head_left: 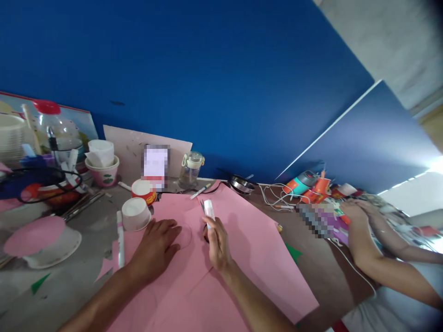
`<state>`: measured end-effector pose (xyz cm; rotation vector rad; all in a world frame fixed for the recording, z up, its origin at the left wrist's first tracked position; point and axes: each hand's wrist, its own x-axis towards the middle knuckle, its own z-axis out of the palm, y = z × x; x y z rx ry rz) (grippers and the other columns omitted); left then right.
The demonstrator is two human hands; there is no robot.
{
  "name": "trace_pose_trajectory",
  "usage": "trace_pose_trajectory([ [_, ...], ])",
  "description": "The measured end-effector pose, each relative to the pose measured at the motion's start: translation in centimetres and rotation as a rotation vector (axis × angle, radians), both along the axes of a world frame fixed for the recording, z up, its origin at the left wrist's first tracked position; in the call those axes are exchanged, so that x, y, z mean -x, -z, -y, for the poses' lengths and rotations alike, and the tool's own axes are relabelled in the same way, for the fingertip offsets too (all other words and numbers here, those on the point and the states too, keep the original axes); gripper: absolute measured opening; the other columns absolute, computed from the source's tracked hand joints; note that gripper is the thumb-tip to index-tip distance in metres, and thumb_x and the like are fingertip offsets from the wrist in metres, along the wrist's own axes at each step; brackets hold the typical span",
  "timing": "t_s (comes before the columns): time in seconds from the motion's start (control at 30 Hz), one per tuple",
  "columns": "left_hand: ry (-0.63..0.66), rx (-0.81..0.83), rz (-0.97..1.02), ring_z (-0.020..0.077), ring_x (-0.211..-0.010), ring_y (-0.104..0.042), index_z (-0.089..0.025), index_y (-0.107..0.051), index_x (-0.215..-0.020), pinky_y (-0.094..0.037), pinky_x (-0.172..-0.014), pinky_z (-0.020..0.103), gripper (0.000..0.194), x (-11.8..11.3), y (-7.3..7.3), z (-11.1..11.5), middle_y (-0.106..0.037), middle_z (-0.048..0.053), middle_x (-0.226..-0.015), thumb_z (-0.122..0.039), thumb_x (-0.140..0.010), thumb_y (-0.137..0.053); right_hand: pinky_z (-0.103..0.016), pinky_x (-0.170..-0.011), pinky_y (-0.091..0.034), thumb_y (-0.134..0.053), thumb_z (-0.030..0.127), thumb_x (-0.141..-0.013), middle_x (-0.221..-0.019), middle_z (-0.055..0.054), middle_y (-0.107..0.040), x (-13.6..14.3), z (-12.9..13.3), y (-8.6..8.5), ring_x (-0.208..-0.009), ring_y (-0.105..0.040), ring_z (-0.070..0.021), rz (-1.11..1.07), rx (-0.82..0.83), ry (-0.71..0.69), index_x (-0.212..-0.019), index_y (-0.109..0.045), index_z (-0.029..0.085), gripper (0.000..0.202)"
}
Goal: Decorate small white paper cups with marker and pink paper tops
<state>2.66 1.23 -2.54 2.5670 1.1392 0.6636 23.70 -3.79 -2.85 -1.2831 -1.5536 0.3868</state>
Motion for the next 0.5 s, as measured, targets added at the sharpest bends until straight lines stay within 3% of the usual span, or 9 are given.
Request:
trace_pose_trajectory([
  [0.17, -0.041, 0.007, -0.029, 0.0311, -0.12, -0.056, -0.019, -0.064, -0.121, -0.032, -0.109, 0.06, 0.035, -0.1, 0.7, -0.3, -0.063, 0.014, -0.13, -0.023, -0.089, -0.05, -0.026, -0.051, -0.046, -0.035, 0.041, -0.102, -0.101, -0.008, -0.063, 0.2, -0.8, 0.9, -0.054, -0.049, -0.0104, -0.255, 0.046, 0.016, -0.141, -0.045, 0.024, 0.045],
  [0.27, -0.043, 0.003, -0.018, 0.0299, -0.119, -0.057, -0.02, -0.064, -0.121, -0.031, -0.11, 0.057, 0.035, -0.1, 1.0, -0.4, -0.065, 0.013, -0.128, -0.022, -0.088, -0.05, -0.026, -0.052, -0.047, -0.044, 0.047, -0.098, -0.098, -0.007, -0.065, 0.5, -1.1, 0.9, -0.055, -0.053, -0.0113, -0.447, 0.065, 0.072, -0.14, -0.043, 0.023, 0.048],
  [0.37, -0.052, -0.001, -0.007, 0.0305, -0.119, -0.057, -0.018, -0.064, -0.121, -0.031, -0.11, 0.058, 0.036, -0.2, 1.0, -0.4, -0.064, 0.014, -0.128, -0.02, -0.087, -0.051, -0.027, -0.059, -0.05, -0.056, 0.05, -0.091, -0.084, -0.004, -0.066, 0.7, -1.4, 0.4, -0.064, -0.06, -0.015, -0.614, 0.11, 0.11, -0.113, -0.06, 0.02, 0.037],
  [0.43, -0.064, 0.009, -0.005, 0.0311, -0.118, -0.057, -0.017, -0.065, -0.12, -0.031, -0.11, 0.058, 0.036, -0.2, 1.0, -0.4, -0.064, 0.014, -0.129, -0.018, -0.086, -0.052, -0.027, -0.058, -0.048, -0.061, 0.051, -0.088, -0.076, -0.003, -0.065, 0.7, -1.7, 0.0, -0.063, -0.06, -0.0157, -0.705, 0.153, 0.108, -0.095, -0.063, 0.019, 0.033],
  [0.5, -0.079, 0.022, 0.004, 0.0311, -0.118, -0.057, -0.015, -0.065, -0.119, -0.031, -0.111, 0.056, 0.036, -0.1, 0.9, -0.3, -0.063, 0.015, -0.129, -0.018, -0.086, -0.052, -0.027, -0.058, -0.048, -0.063, 0.052, -0.084, -0.075, -0.003, -0.065, 0.4, -1.9, -0.6, -0.064, -0.06, -0.0163, -0.75, 0.162, 0.104, -0.09, -0.063, 0.02, 0.033],
])
